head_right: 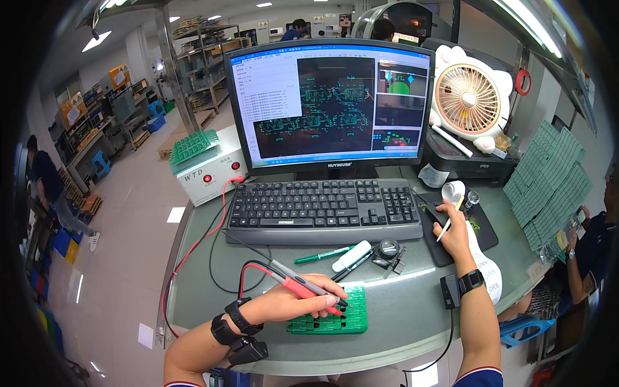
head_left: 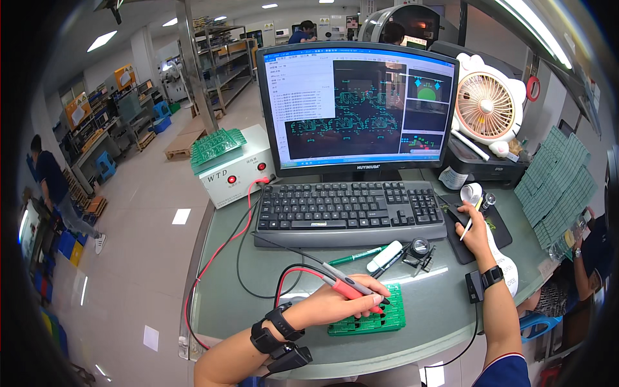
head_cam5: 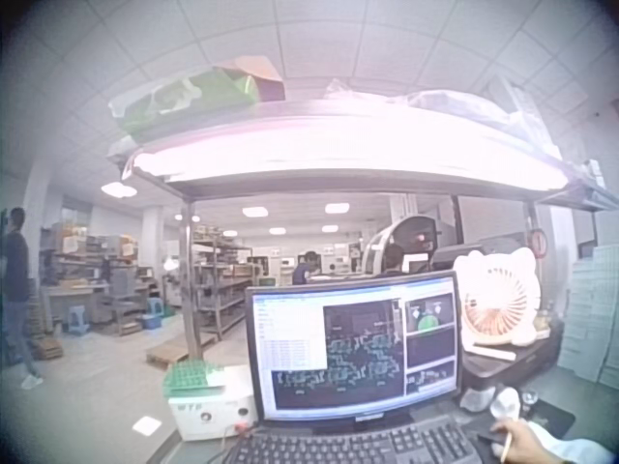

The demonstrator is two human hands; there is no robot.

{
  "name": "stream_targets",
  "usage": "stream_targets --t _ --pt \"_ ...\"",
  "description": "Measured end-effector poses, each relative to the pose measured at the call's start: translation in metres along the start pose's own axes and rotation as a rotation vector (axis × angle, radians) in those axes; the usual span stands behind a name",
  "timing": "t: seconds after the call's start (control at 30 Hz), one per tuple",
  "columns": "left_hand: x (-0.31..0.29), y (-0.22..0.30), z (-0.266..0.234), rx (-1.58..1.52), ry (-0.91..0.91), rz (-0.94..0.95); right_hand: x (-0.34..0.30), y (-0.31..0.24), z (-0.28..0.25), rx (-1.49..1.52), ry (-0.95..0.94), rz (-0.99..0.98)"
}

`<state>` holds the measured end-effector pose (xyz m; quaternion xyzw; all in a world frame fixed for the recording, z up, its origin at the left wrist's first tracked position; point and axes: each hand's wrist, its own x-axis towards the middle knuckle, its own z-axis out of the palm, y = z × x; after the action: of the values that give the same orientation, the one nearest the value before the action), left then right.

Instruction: The recorder uses multimeter probes and a computer terminal to test and verify functionality of printed circuit boards.

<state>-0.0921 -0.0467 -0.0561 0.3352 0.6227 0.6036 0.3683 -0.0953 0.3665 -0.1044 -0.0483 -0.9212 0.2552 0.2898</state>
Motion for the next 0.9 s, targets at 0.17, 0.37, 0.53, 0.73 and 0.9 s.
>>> stream_targets --t 0.17,0.37,0.53,0.73,0.9 --pt "0.0003 0.0002 -0.0003 -0.005 -0.002 0.003 0.0002 0.0016 0.001 0.011 0.008 -0.006" --pt "0.0005 0.0011 -0.0007 -0.012 -0.005 -0.002 0.0013 0.0008 0.0 0.025 -0.001 0.016" --pt "0.0005 0.0019 -0.001 -0.023 -0.012 -0.017 0.0011 0.0001 0.0003 0.028 0.004 0.007" --pt "-0.0002 0.001 -0.0001 -0.014 0.0 -0.006 0.0006 -0.0005 0.0002 0.038 0.004 0.012" --pt "-0.0001 0.0007 0.0002 -0.023 -0.002 -0.002 0.0005 -0.0014 -0.0003 0.03 0.004 0.014"
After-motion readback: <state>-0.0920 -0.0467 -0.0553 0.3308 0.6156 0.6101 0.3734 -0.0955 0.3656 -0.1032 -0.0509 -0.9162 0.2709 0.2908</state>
